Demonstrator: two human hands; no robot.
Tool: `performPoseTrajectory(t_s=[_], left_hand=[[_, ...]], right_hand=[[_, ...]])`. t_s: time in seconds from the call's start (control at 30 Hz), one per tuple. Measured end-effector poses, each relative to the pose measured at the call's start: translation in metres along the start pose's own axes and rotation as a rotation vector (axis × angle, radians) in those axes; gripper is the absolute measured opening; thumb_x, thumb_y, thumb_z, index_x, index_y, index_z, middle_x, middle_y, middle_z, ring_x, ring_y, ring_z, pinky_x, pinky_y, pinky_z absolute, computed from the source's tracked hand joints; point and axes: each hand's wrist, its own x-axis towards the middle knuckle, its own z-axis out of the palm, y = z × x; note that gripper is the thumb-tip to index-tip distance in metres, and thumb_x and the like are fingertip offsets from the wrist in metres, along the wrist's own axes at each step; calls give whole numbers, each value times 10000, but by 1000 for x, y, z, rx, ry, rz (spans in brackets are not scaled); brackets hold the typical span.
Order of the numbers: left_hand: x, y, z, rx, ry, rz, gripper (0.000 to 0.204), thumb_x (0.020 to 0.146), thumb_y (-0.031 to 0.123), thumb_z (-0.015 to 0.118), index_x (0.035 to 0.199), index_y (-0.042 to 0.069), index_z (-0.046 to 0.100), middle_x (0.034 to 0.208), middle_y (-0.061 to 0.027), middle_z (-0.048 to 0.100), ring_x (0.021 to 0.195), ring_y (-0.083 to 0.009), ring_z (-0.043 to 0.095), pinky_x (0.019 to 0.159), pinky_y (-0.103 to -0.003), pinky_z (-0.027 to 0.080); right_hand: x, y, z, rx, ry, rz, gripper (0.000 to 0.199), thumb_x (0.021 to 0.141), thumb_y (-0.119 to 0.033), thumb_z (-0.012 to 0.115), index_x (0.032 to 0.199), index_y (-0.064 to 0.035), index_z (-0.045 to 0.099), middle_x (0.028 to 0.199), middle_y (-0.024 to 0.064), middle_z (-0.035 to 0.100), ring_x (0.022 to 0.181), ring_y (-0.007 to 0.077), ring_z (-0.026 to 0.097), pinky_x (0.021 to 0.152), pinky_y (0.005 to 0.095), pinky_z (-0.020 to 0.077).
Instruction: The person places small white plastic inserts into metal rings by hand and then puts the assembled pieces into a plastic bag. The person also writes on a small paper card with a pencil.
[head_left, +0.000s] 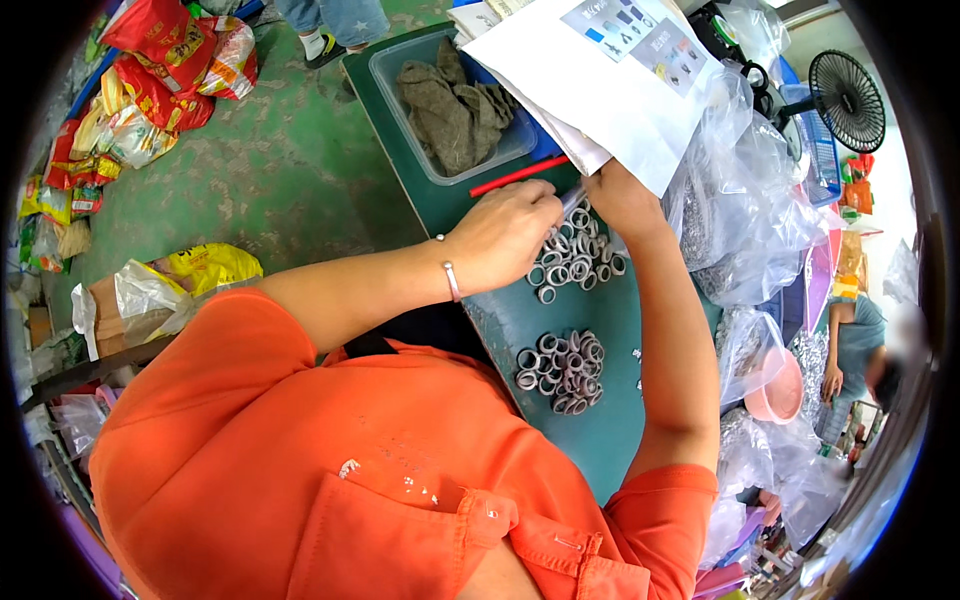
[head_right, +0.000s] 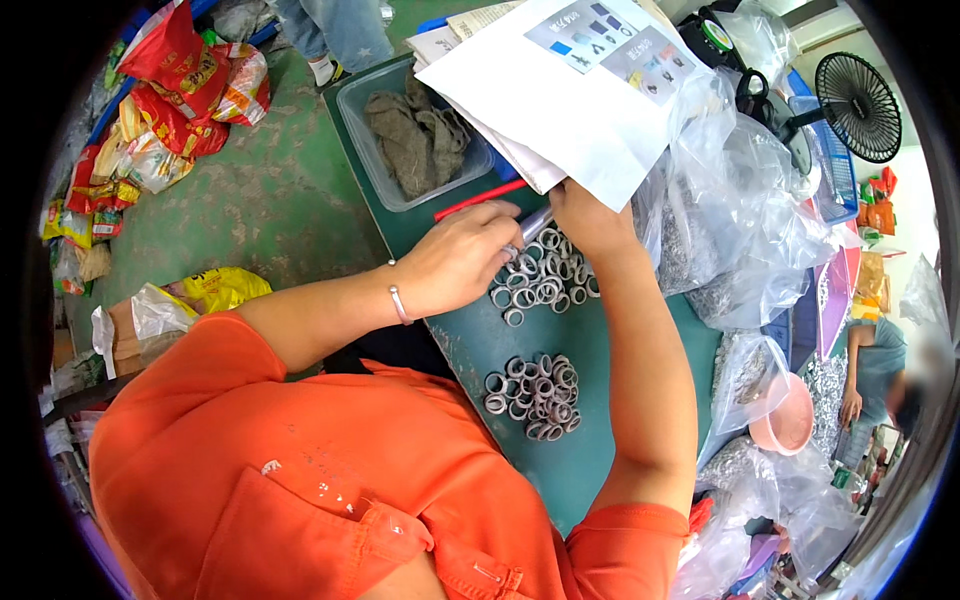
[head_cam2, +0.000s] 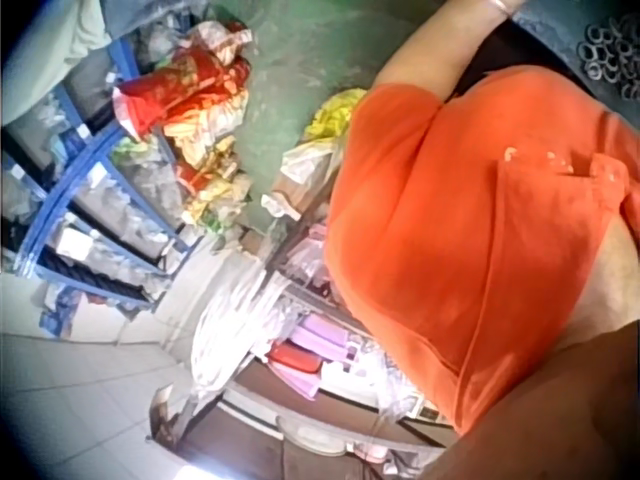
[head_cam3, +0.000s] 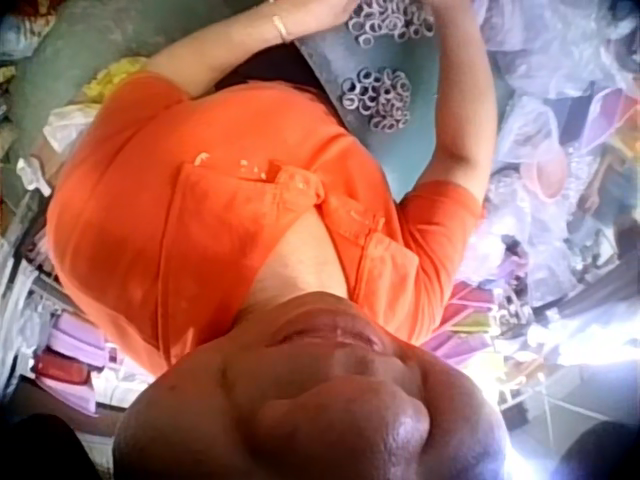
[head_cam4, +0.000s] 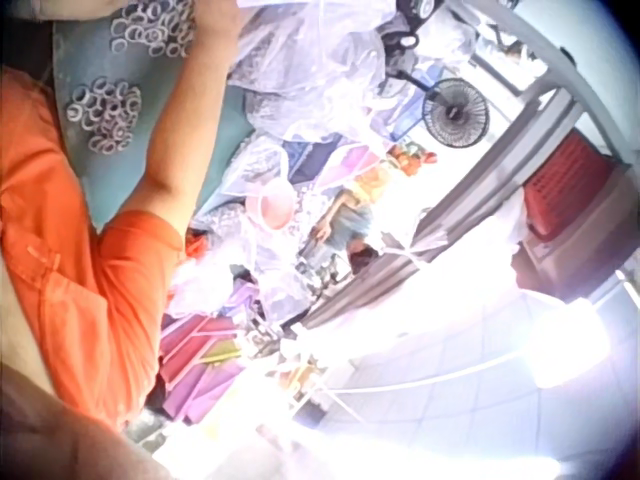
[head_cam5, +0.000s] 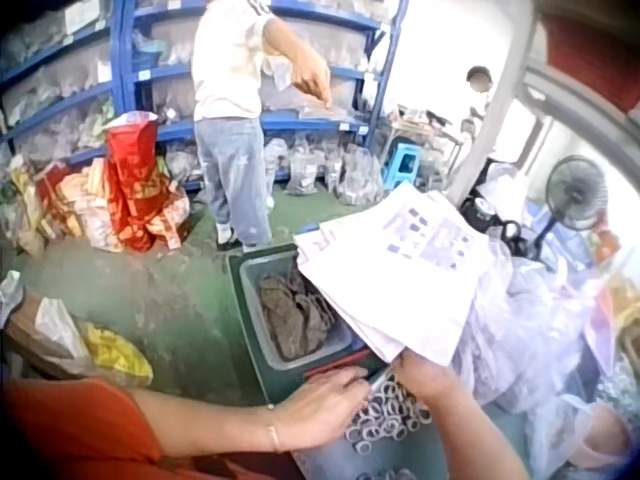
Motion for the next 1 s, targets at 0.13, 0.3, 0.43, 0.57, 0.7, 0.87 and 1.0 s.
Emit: performPoseTrajectory(t_s=[0.13,0.3,0.43,0.57,0.7,0.87,1.0], left_hand=[[6,-2,11,-2,-21,-16,150,770,-4,653,911,41,624,1037,-132,587,946,-354,578,858,-434,472],[12,-4,15,28,-10,-22,147,738,-12,654,870,50,637,974,-120,603,919,-348,575,855,-432,465],[11,-2,15,42,15,-9,143,725,-14,658,849,56,641,958,-117,607,915,-347,575,836,-435,464],[10,-1,12,48,24,20,161,724,-21,658,859,67,652,1006,-119,617,915,-344,576,811,-440,461],[11,-9,12,-74,-10,-16,147,729,-19,665,856,53,649,1063,-124,627,978,-343,588,883,-435,459],[26,-12,8,-262,-69,-68,106,778,25,652,884,22,644,994,-155,663,923,-346,631,811,-402,506],[44,-5,5,-383,-117,-274,103,816,78,637,897,15,639,841,-172,665,772,-339,653,738,-413,522]], right_hand=[[10,9,-2,92,-40,-2,295,817,-125,623,1096,-29,643,1053,219,643,1025,407,588,916,468,456],[11,25,-2,334,-4,-21,279,871,-133,578,1129,-41,631,1092,211,636,1048,387,586,914,458,462],[27,33,-11,223,-136,-198,359,835,-131,631,1184,-46,618,1171,198,618,1108,380,559,959,443,441],[37,41,-9,105,-169,-306,406,806,-123,663,1202,-50,613,1189,189,613,1126,380,549,980,445,430],[43,36,-15,105,-153,-358,395,814,-134,647,1200,-55,614,1169,194,619,1110,387,555,977,447,431],[46,35,-19,175,-286,-321,386,836,-156,626,1207,-51,608,1171,210,612,1109,394,554,978,453,428],[44,31,-17,215,-236,-293,350,860,-176,582,1179,-35,614,1141,211,622,1079,396,565,954,456,438]])
